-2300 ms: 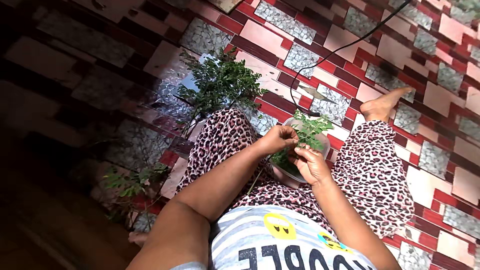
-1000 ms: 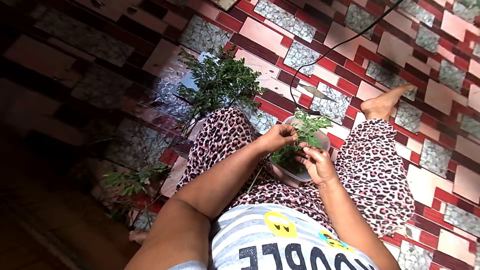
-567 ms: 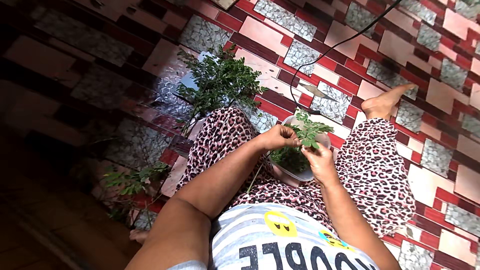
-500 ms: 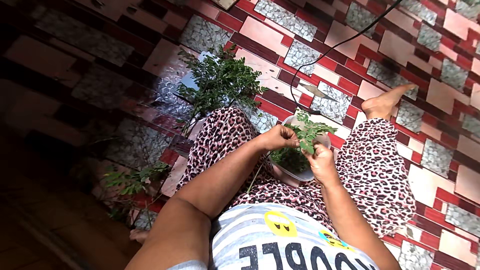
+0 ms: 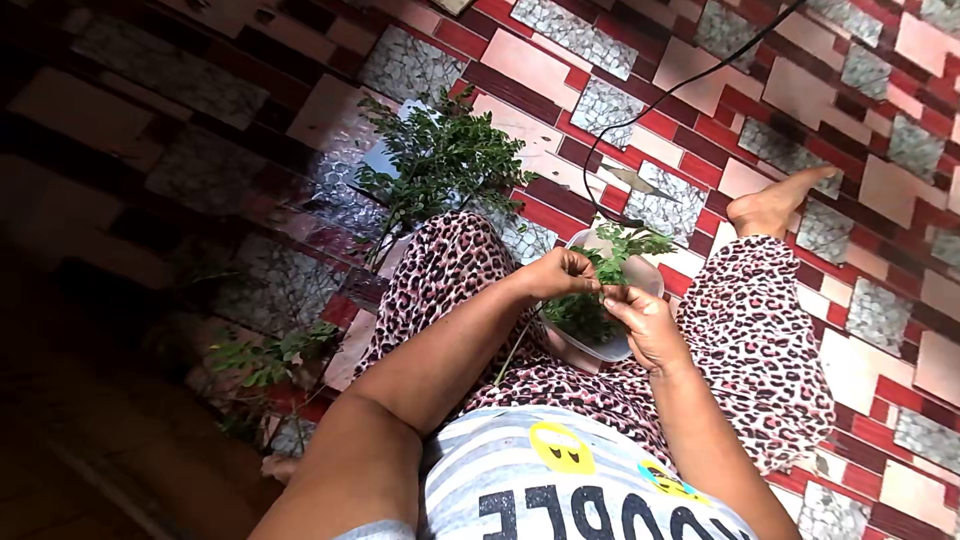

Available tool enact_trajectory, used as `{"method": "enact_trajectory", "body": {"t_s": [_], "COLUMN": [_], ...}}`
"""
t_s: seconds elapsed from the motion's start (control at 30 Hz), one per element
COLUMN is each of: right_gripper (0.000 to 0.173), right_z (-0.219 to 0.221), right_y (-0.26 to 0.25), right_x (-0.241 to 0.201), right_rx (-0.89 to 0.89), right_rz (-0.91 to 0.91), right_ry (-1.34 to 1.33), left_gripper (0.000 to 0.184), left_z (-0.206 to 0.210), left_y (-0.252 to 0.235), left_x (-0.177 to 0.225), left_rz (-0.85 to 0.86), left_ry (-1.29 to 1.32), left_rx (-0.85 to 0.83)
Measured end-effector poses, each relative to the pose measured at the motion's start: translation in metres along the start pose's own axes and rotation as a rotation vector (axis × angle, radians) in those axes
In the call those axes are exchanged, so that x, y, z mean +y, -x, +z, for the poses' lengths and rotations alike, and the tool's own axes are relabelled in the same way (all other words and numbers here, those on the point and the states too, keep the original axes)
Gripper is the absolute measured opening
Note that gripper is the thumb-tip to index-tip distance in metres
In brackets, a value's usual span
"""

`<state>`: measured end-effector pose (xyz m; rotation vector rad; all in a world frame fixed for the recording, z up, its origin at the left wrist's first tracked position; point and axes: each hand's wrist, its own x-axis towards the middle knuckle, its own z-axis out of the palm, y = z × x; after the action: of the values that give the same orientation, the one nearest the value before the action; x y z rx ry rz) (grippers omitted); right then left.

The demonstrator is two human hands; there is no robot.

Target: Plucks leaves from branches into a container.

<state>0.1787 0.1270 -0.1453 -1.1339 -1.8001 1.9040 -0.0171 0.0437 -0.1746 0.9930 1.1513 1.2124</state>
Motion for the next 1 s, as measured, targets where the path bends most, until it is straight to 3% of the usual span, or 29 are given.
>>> {"method": "enact_trajectory", "body": {"t_s": [0.53,0.7,0.77,0.9,1.0], "right_gripper": [0.009,0.011,0.02,0.025,0.018], "right_z": [0.003,-0.003,-0.009,-0.015,-0.013], "right_y": [-0.001,0.001,0.001,-0.001,-0.005], "right_x": [0.0,0.003,0.002,-0.003,-0.009], "right_rx": [0.04,-0.005,0.005,0.109,0.167], "right_rz": [-0.121,-0.141,-0.11,-0.166,-0.183], "right_ry": [0.354,0.38,0.434,0.22,0.118], "left_gripper": [0.017,0.015,0.015,0.019,0.015], "left_z": [0.009,0.009,0.011,0.02,0.028], "left_y": [-0.004,-0.004,-0.003,0.0,0.002], "left_x": [-0.005,-0.002,0.0,0.004,0.012], "left_rz": [0.052,0.005,0.026,0.052,0.039], "left_ry": [-0.24,-0.328,-0.467,-0.747,-0.888], "left_rx": [0.059,0.119,0.146,0.193,0.2]}}
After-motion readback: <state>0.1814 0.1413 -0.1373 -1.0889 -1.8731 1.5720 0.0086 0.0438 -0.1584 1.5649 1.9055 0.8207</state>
